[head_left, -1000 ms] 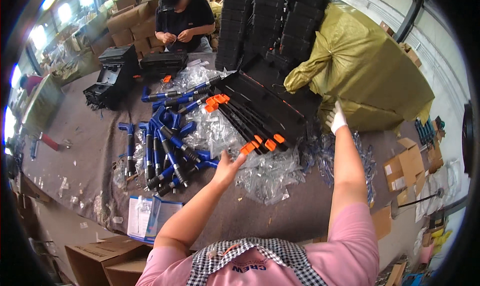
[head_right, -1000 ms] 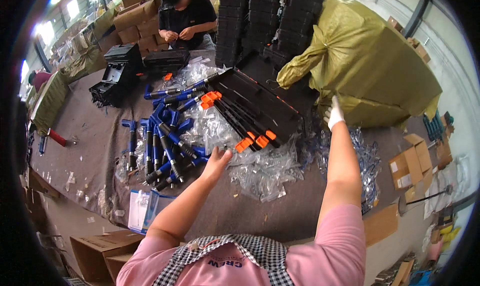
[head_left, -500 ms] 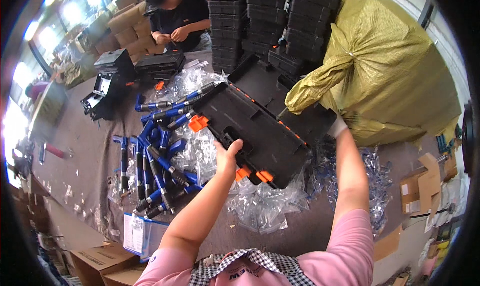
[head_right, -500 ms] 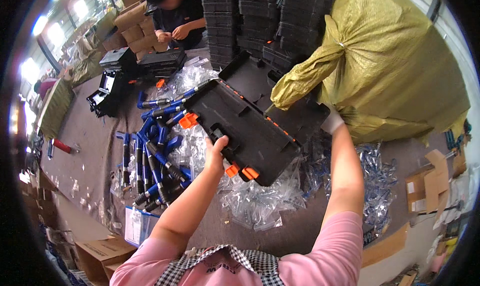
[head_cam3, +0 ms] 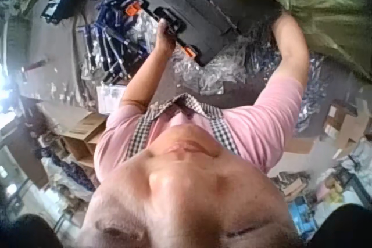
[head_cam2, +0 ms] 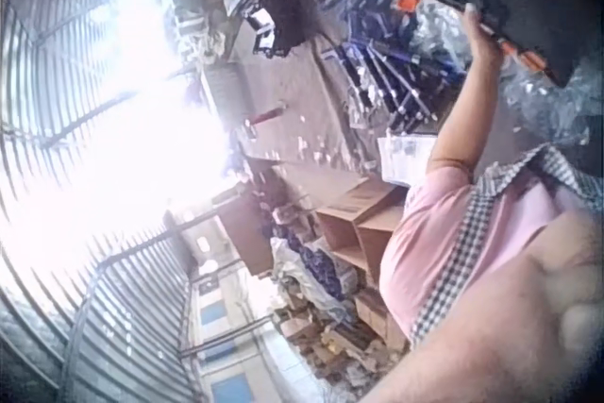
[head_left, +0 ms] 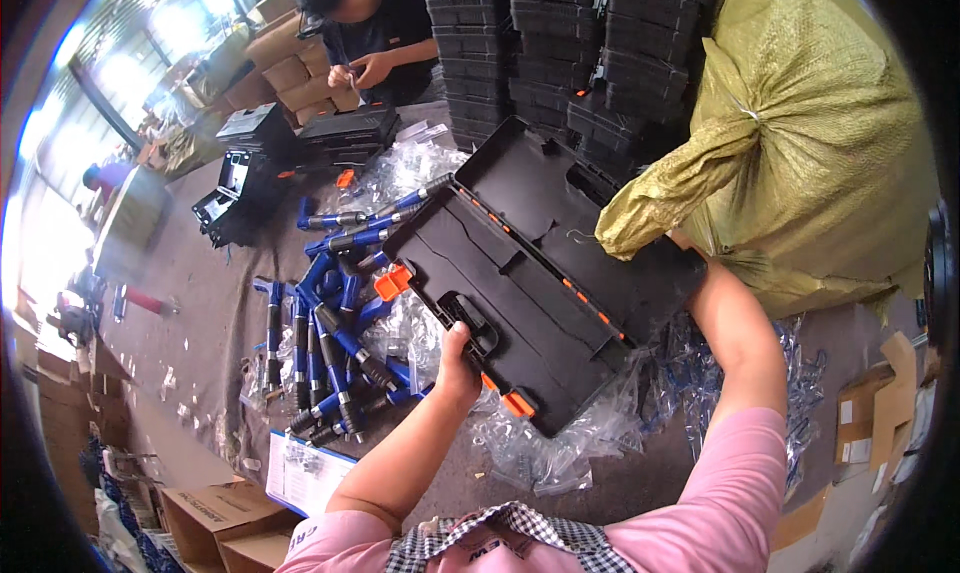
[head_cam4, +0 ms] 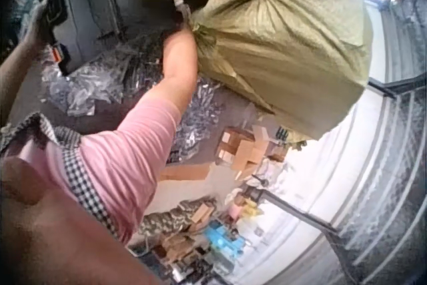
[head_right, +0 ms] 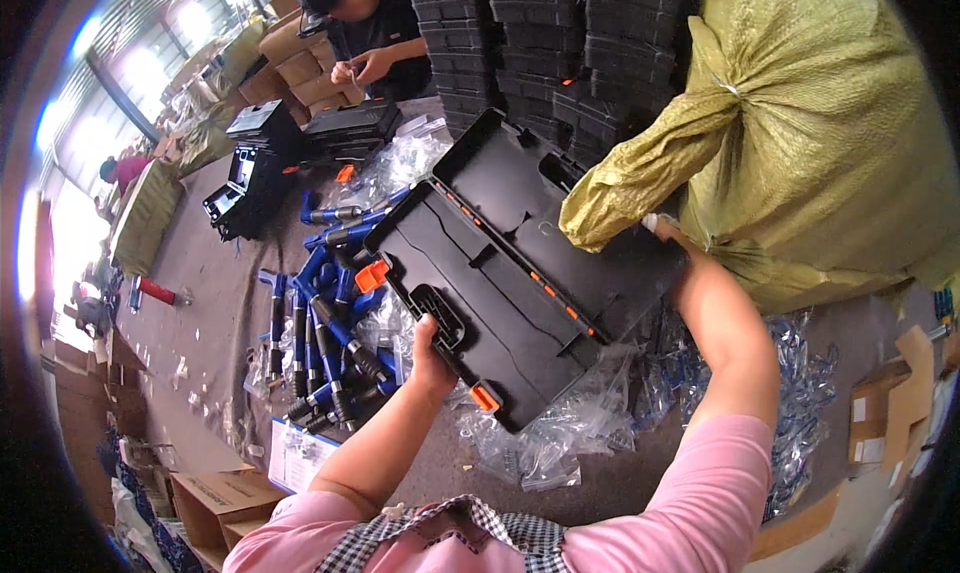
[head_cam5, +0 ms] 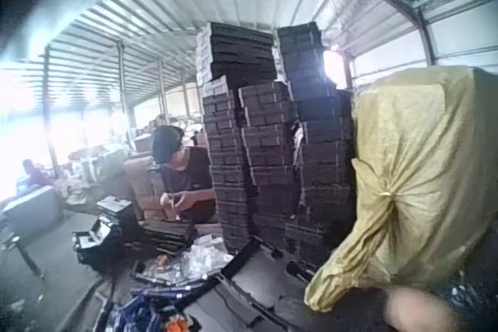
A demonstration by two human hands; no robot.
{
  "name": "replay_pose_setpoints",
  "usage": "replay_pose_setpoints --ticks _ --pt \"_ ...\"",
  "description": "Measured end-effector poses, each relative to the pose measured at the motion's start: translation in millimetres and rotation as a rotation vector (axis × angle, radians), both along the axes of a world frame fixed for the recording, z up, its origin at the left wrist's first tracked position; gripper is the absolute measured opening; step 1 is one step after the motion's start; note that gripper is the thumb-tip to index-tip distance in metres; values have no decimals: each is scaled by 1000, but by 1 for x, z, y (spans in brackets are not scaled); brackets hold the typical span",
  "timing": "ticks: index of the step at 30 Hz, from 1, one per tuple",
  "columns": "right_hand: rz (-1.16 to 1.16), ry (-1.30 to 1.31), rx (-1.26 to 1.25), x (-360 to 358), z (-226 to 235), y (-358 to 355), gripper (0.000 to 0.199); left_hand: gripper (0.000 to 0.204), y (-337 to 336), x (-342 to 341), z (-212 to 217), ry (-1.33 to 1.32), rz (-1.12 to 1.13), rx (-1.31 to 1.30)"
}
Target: Packaging handheld tools into plastic cases and then into cardboard boxes for shipping.
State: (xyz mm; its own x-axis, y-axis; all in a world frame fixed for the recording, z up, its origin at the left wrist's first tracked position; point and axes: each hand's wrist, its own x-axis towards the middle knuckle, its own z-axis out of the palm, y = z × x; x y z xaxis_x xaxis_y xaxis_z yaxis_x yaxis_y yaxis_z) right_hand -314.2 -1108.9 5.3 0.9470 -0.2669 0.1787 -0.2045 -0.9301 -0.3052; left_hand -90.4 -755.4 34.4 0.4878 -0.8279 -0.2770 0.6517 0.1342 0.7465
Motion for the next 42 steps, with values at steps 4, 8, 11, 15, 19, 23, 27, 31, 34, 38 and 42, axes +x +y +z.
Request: replay_pose_setpoints --ticks 4,8,11,15,19,23,27,31,34,38,42 --pt "1 -93 344 8 47 18 33 60 21 0 10 190 139 73" --pt "-1 -178 685 26 96 64 35 68 45 14 5 124 82 71" --pt "-28 -253 928 45 134 97 36 73 57 20 1 159 1 28" --pt "-81 -380 1316 40 165 168 37 44 97 107 -112 145 132 -282" --pt "-193 -517 1420 51 234 310 37 68 165 130 59 -25 -9 -270" --pt "-138 -778 1105 8 206 402 58 86 202 120 138 81 -591 -546" --pt "-278 -979 1386 -39 137 513 103 72 228 230 95 -346 -409 -154" --pt "-124 -1321 1680 -84 2 621 68 63 205 130 85 -579 -745 270" --pt "-330 -1099 1506 -109 -51 668 56 60 187 -51 147 -514 -1102 859" --pt "-395 -777 1204 -118 -105 711 42 25 121 -11 2 -683 -1700 565" --pt "-572 -475 830 -120 -159 733 30 18 91 -41 5 -955 -1583 786"
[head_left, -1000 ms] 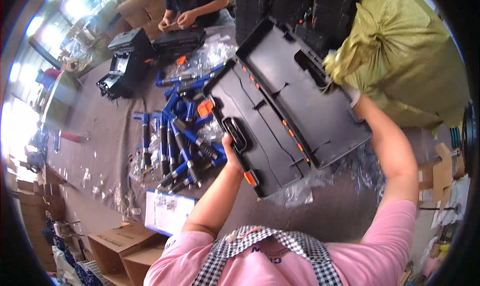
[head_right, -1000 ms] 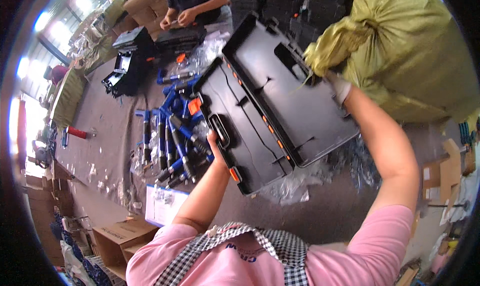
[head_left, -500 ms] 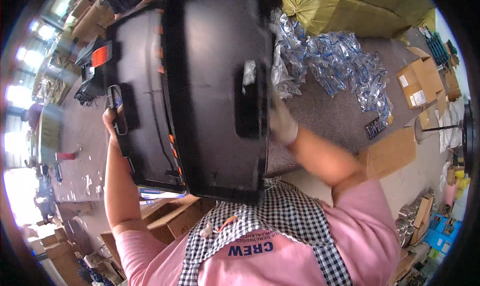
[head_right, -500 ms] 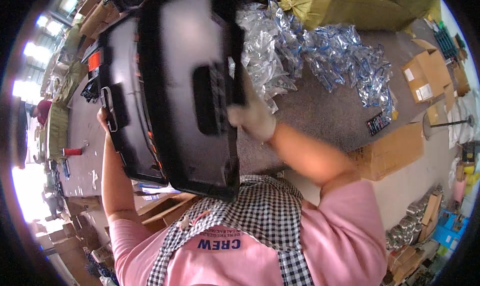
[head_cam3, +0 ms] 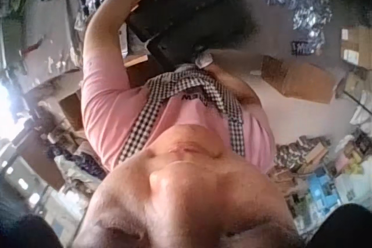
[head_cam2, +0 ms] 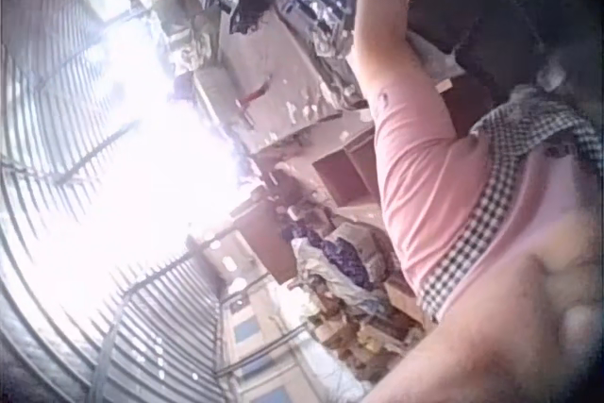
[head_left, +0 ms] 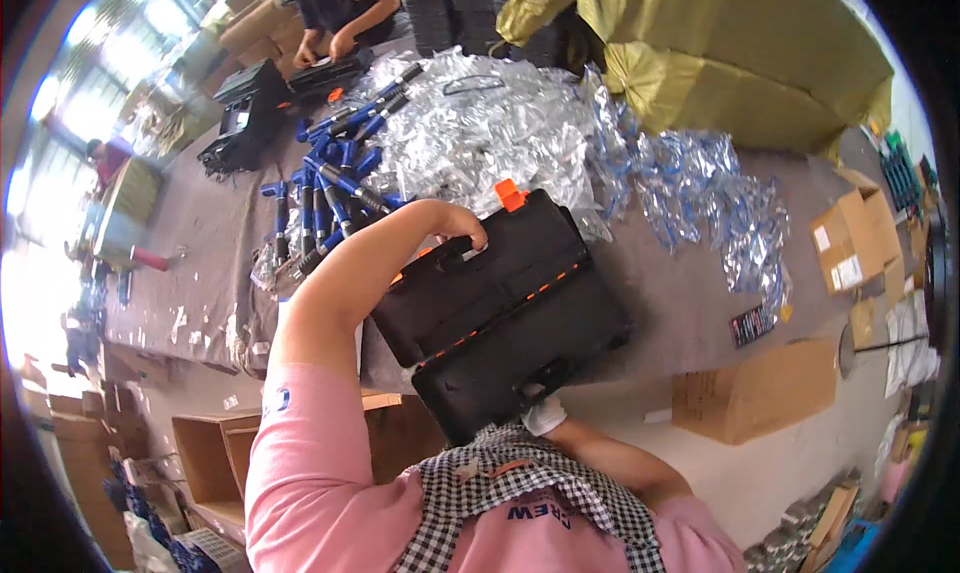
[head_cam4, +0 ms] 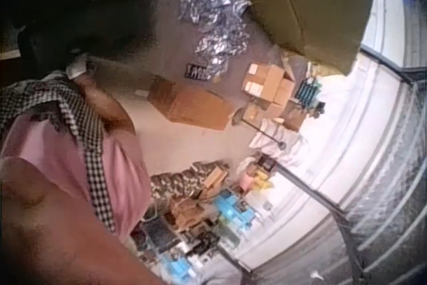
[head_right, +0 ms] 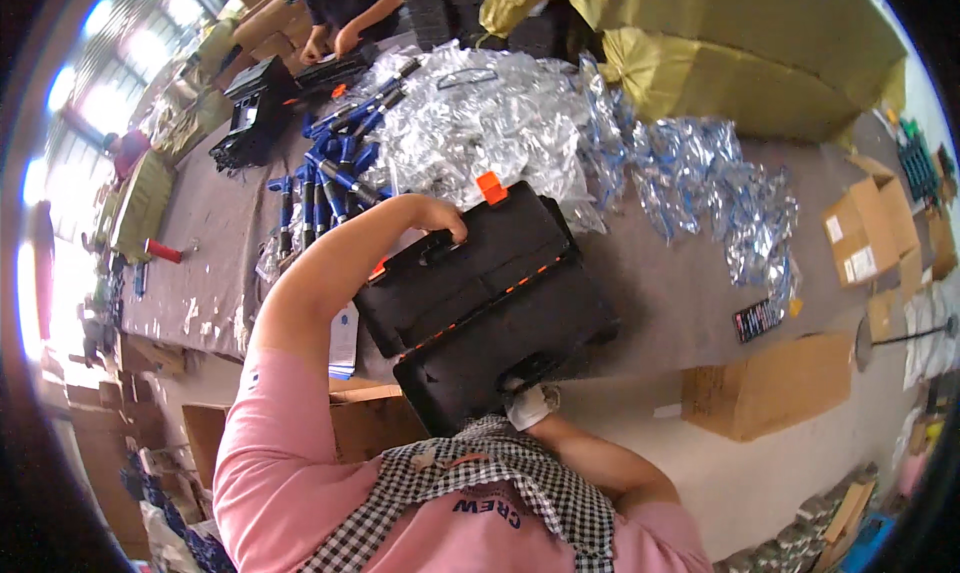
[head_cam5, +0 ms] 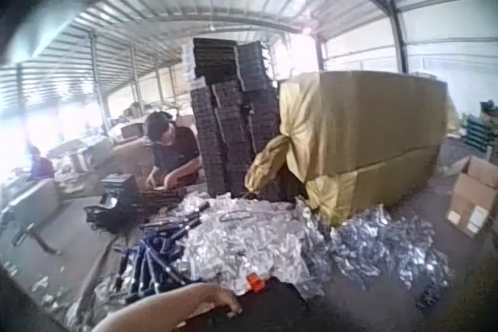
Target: Packaging handheld tools into plastic cases and then into cardboard boxes for shipping.
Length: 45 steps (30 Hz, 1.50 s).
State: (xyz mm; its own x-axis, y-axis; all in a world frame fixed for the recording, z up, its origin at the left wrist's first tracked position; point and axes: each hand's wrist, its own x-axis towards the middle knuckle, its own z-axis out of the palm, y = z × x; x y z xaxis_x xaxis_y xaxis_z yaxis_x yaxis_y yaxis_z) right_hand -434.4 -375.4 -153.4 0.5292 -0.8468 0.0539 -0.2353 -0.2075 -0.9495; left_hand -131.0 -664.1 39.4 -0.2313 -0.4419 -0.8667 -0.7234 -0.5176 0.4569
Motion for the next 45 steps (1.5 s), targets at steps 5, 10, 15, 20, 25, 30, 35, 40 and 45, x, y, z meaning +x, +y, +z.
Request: replay_pose_setpoints --ticks 5,10,15,20,25,30,35,40,45 --pt "33 325 -295 57 39 -41 24 24 -41 5 25 -58 85 -67" --pt "-28 384 -633 80 26 -55 22 40 -72 19 -2 -43 -136 -337" --pt "79 419 -207 -82 -90 -40 31 81 -97 -3 39 12 -481 -351" --pt "423 526 -286 10 81 -91 30 102 -116 126 56 224 -303 -638" --pt "437 706 52 60 103 -148 35 71 -91 116 -18 -552 -352 -1134" --pt "371 771 472 -3 124 -102 39 62 -5 183 -32 -683 -348 -957" --pt "594 771 778 -24 159 -139 43 87 36 189 -2 -1088 -75 -969" --pt "1017 819 655 -38 209 -179 47 51 114 198 -1 -1181 592 -792" --pt "880 259 875 -1 295 -226 26 79 130 160 -27 -962 740 -685"
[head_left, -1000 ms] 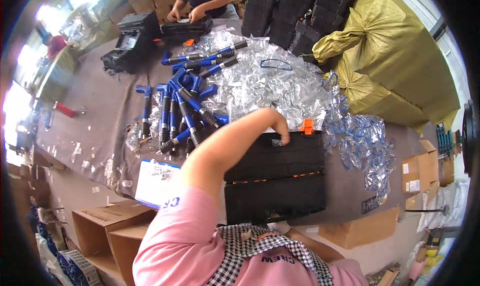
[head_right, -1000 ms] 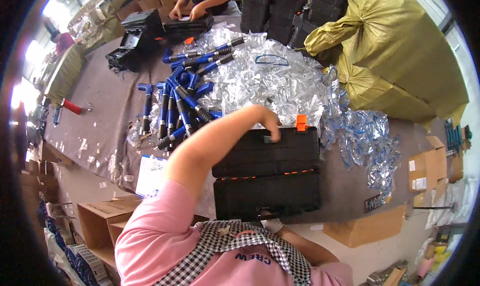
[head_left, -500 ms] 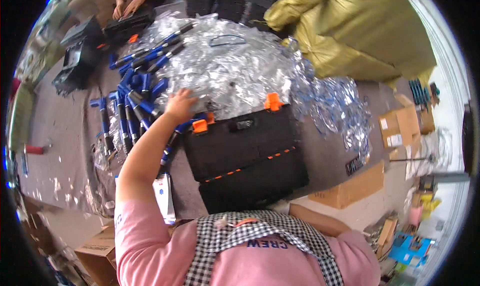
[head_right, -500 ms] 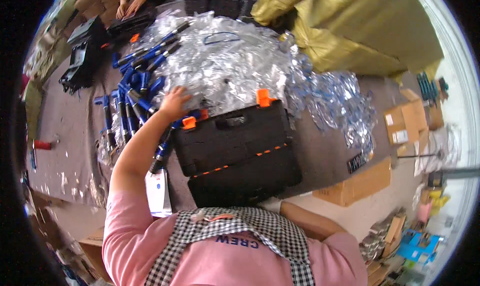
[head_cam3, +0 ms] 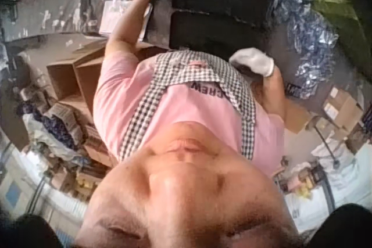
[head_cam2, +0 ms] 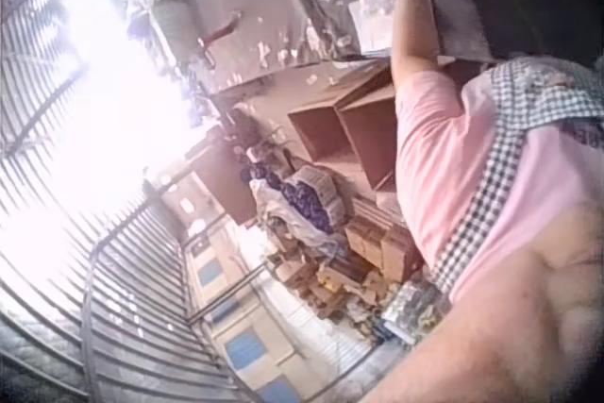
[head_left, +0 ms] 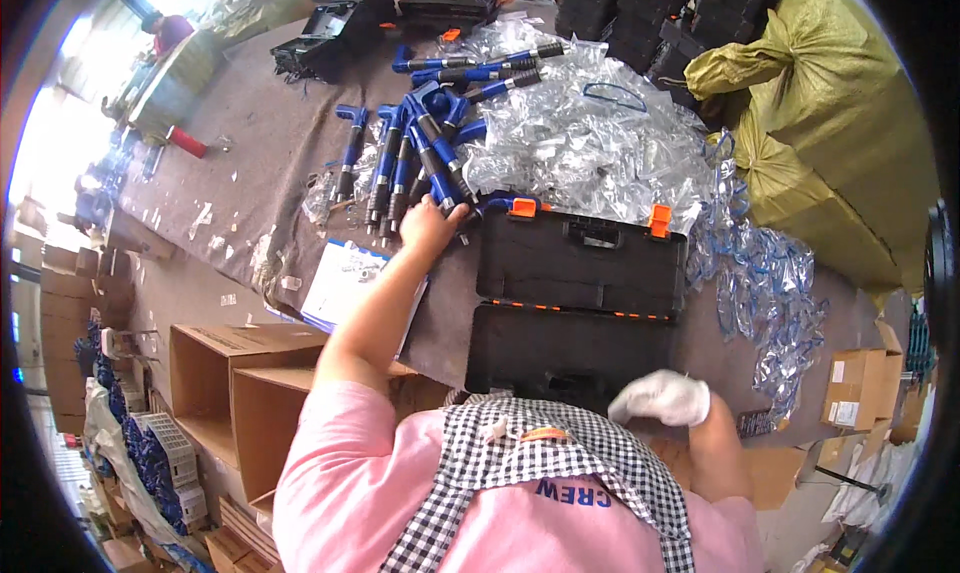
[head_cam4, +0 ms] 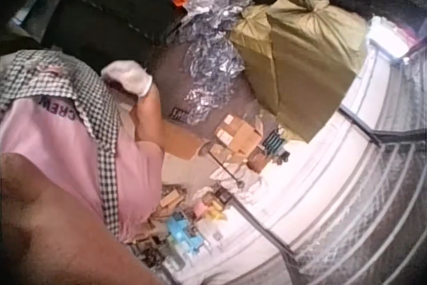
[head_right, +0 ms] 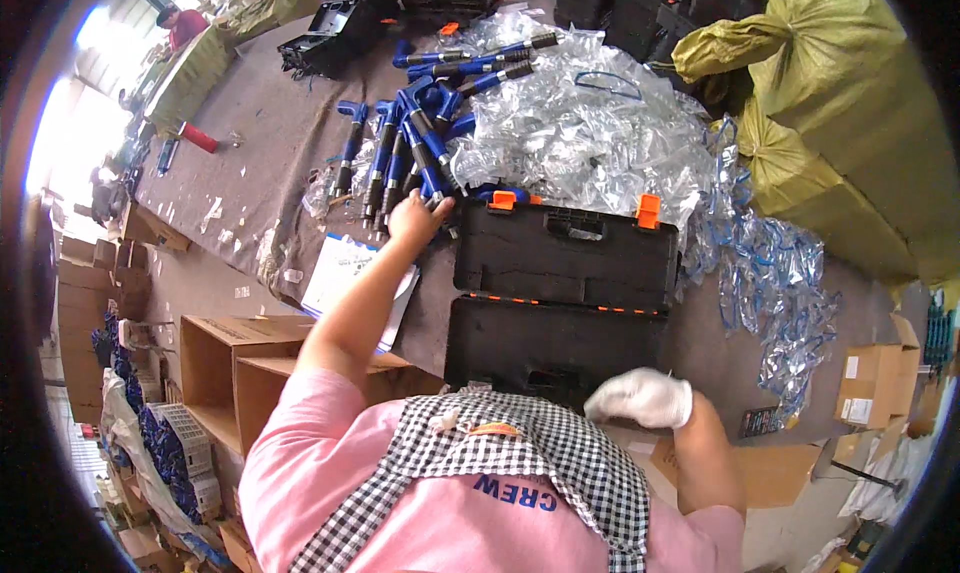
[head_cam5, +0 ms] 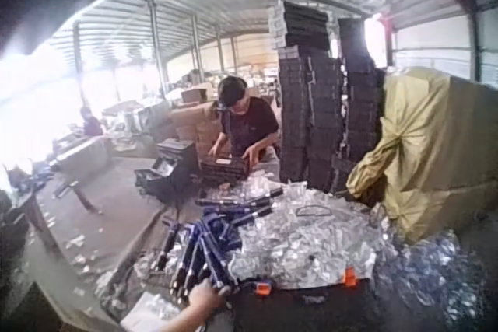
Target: Packaging handheld tools into plastic cases and then into cardboard boxes for shipping.
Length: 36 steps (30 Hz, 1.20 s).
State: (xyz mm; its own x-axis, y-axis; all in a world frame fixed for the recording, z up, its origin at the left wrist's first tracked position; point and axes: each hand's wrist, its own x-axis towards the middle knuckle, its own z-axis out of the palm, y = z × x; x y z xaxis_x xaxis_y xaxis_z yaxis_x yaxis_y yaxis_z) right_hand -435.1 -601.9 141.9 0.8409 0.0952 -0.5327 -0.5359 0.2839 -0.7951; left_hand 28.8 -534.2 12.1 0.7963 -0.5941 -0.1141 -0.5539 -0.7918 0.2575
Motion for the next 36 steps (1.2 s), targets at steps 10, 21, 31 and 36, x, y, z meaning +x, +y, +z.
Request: replay_pose_setpoints --ticks 10,21,31,36 --pt "73 -501 -862 170 43 5 43 47 -30 45 -3 332 406 -95" --pt "174 -1053 -2305 325 94 18 42 24 73 -81 183 -251 -229 -293" --pt "374 -154 -1981 147 143 -37 16 22 57 -147 224 -274 -773 -71" --pt "-171 -334 -1236 71 138 -82 40 34 38 -135 232 -371 -804 -197"
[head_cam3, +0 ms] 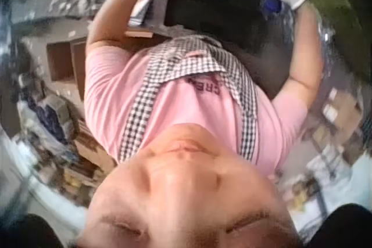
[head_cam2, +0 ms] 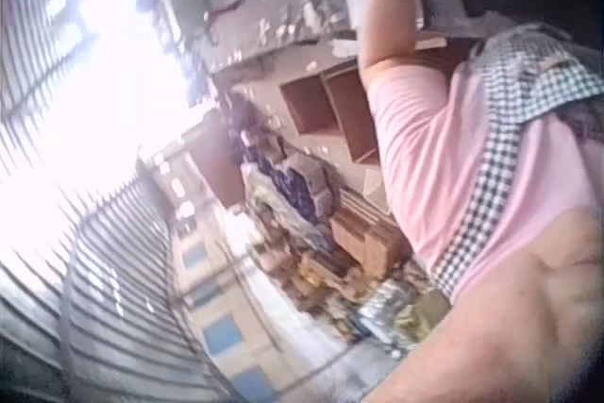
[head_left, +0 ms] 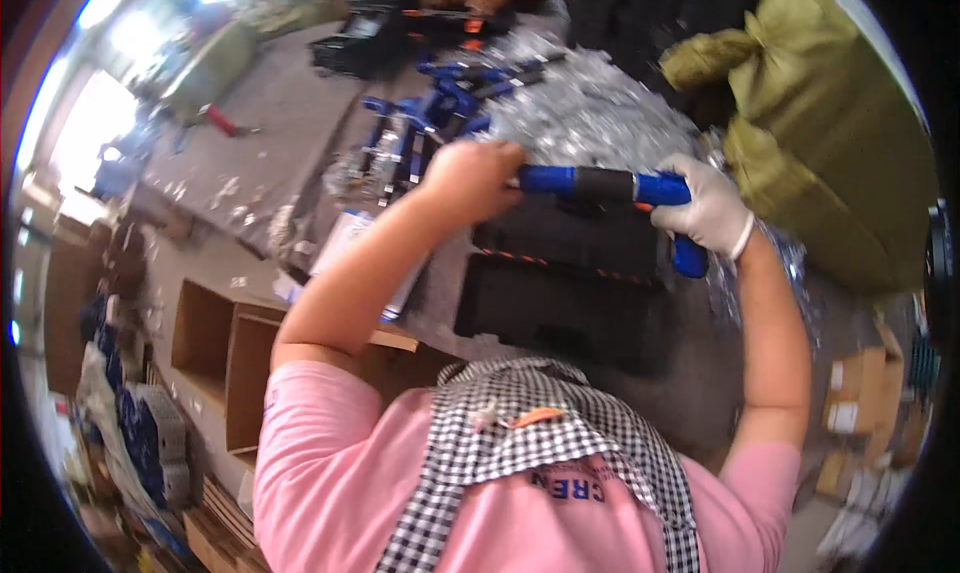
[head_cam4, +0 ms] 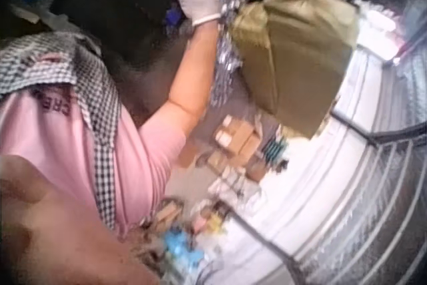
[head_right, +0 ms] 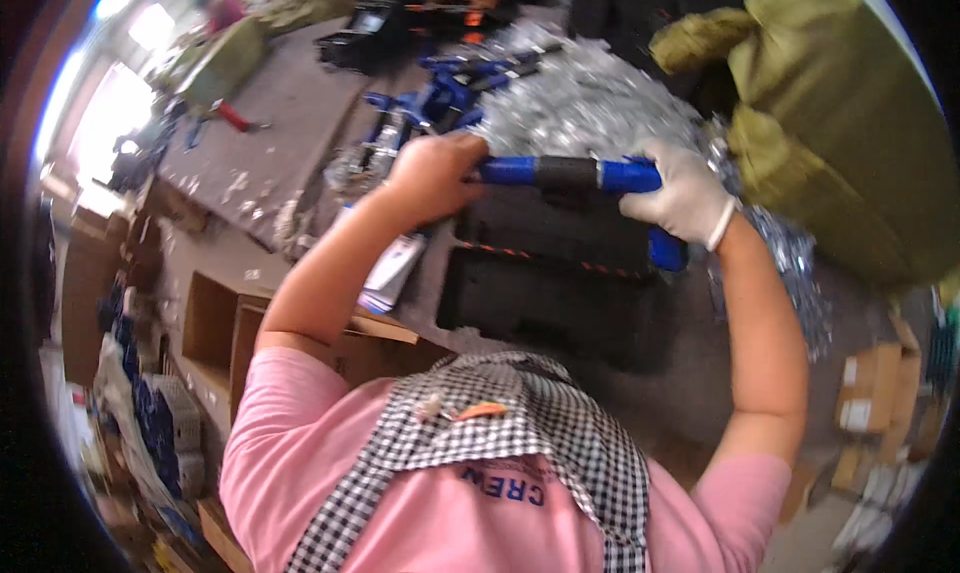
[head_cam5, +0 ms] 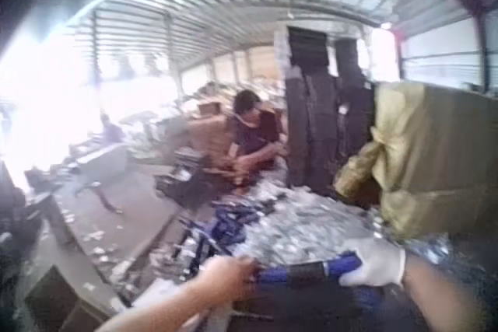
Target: Packaging handheld tools into plastic cases and then into cardboard boxes for shipping.
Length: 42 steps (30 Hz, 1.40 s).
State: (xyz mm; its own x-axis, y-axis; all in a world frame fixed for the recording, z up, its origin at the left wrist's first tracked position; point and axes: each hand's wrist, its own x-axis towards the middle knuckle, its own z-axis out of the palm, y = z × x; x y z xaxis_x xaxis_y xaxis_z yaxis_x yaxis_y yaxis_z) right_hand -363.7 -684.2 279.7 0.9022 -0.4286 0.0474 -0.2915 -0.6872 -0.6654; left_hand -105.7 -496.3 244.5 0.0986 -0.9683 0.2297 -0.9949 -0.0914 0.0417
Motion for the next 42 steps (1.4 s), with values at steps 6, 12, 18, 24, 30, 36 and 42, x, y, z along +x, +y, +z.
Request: replay_pose_setpoints --ticks 6,12,18,24,30,36,42 --pt "-288 -177 853 -36 -120 19 49 57 -9 13 -84 62 -202 85" --pt "-311 -58 880 -71 -155 44 47 61 54 -26 -138 258 -192 22" --pt "-297 110 175 -63 -199 60 51 98 66 -26 -186 518 148 55" --pt "-282 52 305 -42 -176 56 47 88 47 20 -184 514 -77 329" --pt "-287 120 -37 -42 -204 64 50 106 48 11 -187 949 -25 4" --pt "-176 92 111 -42 -168 52 46 110 62 11 -209 1330 -6 -305" --pt "-211 27 162 -40 -194 62 48 91 58 18 -216 1204 22 -114"
